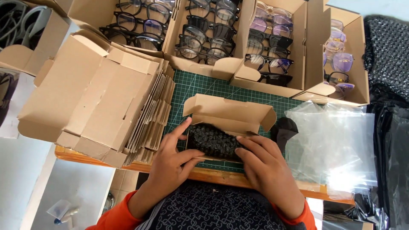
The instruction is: The person cleans a pair of black sunglasses with a dark cloth, then places them into a small transparent plastic bag. They wrap the bagged sunglasses in a sheet of black bubble wrap and place it into a small cardboard box. Finally, the person puts the box into a black shipping mailer and seals it.
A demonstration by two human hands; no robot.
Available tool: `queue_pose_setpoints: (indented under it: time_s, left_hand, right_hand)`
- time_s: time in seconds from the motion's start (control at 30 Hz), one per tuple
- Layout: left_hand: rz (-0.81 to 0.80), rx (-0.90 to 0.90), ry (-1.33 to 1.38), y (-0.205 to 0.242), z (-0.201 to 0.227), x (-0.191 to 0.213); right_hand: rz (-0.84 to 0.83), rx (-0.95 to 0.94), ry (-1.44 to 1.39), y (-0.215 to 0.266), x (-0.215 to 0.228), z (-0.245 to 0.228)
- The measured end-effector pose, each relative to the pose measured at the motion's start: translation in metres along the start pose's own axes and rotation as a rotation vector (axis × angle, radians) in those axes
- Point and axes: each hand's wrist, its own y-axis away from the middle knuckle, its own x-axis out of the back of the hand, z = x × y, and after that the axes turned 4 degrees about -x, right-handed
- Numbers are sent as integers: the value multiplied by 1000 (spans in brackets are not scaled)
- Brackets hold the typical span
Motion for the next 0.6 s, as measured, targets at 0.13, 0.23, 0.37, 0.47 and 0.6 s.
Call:
queue_pose_setpoints:
  time_s: [0.13, 0.23, 0.37, 0.47, 0.6]
  left_hand:
    - [-16, 6, -3, -1, 2, 1]
    - [-71, 19, 10, -3, 1, 2]
    - [-110, 13, -28, -13, 9, 4]
    - [18, -22, -107, -14, 5, -6]
    - [121, -73, -134, -29, 11, -3]
  right_hand:
    - [-83, -59, -62, 4, -8, 8]
    - [-111, -78, -107, 6, -13, 12]
    - [-143, -86, -203, 3, -8, 7]
    - [147, -41, -228, 6, -17, 7]
    - [486, -231, 34, 20, -28, 22]
